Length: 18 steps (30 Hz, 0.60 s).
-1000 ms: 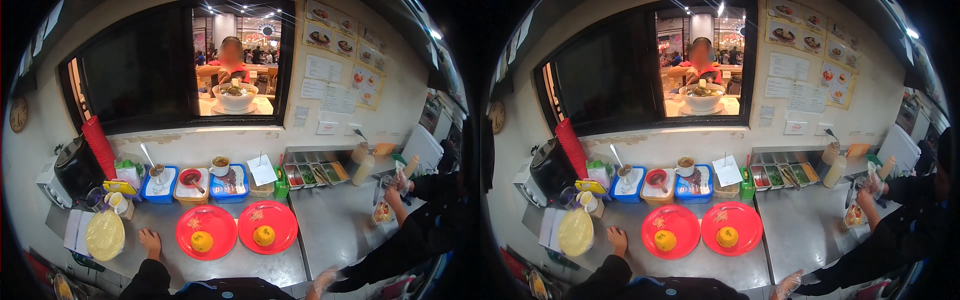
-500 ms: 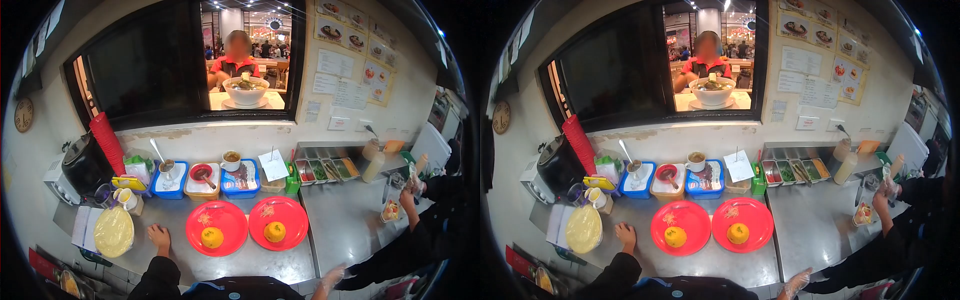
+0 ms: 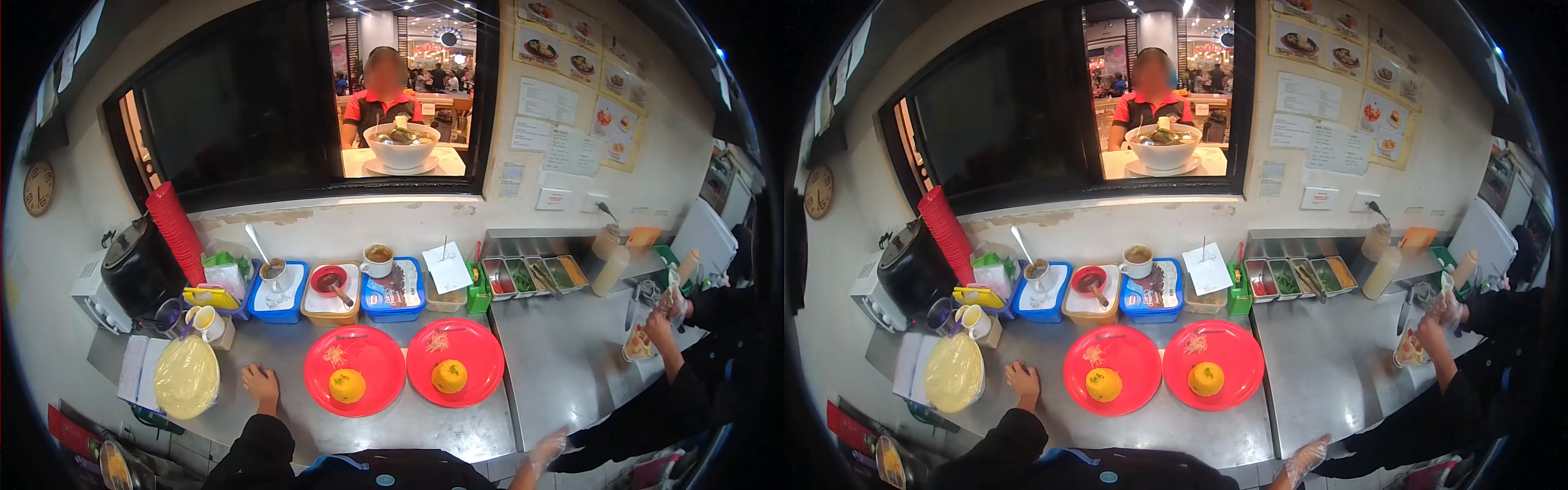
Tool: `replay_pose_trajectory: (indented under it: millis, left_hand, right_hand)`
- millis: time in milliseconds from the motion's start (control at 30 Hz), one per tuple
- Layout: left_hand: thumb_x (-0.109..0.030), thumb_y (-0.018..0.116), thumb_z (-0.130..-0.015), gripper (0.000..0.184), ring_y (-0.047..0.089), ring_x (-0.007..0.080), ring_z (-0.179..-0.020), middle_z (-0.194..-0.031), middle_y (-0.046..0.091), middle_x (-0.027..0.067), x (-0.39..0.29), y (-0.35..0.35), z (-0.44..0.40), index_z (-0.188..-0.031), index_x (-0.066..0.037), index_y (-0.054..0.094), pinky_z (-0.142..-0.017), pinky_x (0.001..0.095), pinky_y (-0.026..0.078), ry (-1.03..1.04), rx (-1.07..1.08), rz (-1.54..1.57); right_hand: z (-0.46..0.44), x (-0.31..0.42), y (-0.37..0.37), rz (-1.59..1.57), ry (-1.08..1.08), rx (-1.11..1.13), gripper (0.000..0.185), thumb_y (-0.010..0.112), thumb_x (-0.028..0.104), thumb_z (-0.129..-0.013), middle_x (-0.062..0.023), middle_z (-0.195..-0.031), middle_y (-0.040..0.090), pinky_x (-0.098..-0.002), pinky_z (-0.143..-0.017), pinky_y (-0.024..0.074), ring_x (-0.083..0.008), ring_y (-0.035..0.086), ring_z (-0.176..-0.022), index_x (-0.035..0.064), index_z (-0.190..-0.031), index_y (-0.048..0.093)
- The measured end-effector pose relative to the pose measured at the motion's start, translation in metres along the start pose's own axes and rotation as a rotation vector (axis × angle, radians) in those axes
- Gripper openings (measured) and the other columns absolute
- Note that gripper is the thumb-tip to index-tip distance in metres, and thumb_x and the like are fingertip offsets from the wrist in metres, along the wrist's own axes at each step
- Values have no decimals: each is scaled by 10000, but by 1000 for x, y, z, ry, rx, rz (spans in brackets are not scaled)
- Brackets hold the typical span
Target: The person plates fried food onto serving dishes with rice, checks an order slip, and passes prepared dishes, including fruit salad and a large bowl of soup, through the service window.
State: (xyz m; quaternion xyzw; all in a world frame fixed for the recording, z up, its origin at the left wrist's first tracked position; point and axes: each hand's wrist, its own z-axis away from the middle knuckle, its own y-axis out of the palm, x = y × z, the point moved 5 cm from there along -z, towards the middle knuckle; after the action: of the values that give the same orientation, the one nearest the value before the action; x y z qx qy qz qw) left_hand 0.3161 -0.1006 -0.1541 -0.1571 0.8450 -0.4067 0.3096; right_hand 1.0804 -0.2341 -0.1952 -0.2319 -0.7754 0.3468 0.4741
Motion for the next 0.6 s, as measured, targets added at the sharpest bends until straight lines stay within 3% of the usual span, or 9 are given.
replay_pose_trajectory:
  millis: [67,133,200,267,300,333,400,500,600]
  left_hand:
    - [-176,562,-754,258,455,310,-1044,-1052,464,121,1,3,0,-989,-77,521,-884,446,364,-6,4,-7]
    - [-176,563,-753,257,455,309,-1042,-1052,464,119,1,3,0,-987,-78,522,-883,445,364,-13,7,-17]
    - [-175,570,-746,257,456,309,-1039,-1049,464,118,1,2,0,-980,-82,519,-879,446,366,-24,0,-21]
    - [-177,573,-744,258,456,310,-1038,-1049,464,119,0,1,-1,-980,-84,520,-880,445,366,-31,11,-21]
    - [-178,575,-743,260,456,310,-1037,-1049,464,119,1,2,0,-980,-86,522,-881,444,366,-44,21,-22]
    - [-178,575,-743,260,456,310,-1037,-1049,464,119,1,3,-1,-980,-86,522,-881,444,366,-42,23,-20]
    - [-179,574,-744,257,456,310,-1035,-1047,463,121,3,3,-1,-979,-88,522,-881,442,367,-28,6,-3]
    - [-176,572,-747,252,457,310,-1032,-1044,462,120,2,2,0,-978,-89,521,-878,441,368,-31,11,-7]
    - [-174,570,-748,252,458,308,-1030,-1042,461,117,1,2,0,-979,-88,518,-878,440,367,-34,11,-6]
  right_hand:
    - [-4,-8,6,109,46,100,369,307,189,-1010,-193,-771,652,-308,-551,534,-252,651,-654,-74,-1127,538]
    - [-10,-10,7,-26,176,143,410,338,244,-1006,-218,-814,655,-336,-571,522,-283,634,-664,-91,-1084,562]
    - [-8,-16,7,-216,201,77,478,378,322,-992,-245,-895,648,-352,-666,508,-298,611,-739,-108,-1059,577]
    - [-12,-34,23,-588,395,80,566,409,409,-969,-250,-947,636,-345,-767,476,-309,584,-810,-124,-1021,594]
    - [-3,-11,5,-760,516,230,632,480,485,-907,-211,-1118,587,-346,-893,427,-292,557,-975,-95,-1152,541]
    - [-2,-20,15,-760,518,226,632,480,485,-907,-211,-1118,587,-346,-893,427,-292,557,-975,-95,-1152,541]
    - [3,-39,43,-1193,650,164,757,558,539,-814,-161,-1280,488,-395,-980,365,-295,479,-1130,-32,-1294,433]
    - [18,14,-2,-1440,642,289,841,595,551,-752,-124,-1369,391,-439,-1029,309,-294,400,-1226,34,-1366,341]
    - [18,6,-2,-1374,626,274,784,602,523,-759,-130,-1345,415,-449,-1019,323,-299,420,-1209,53,-1345,375]
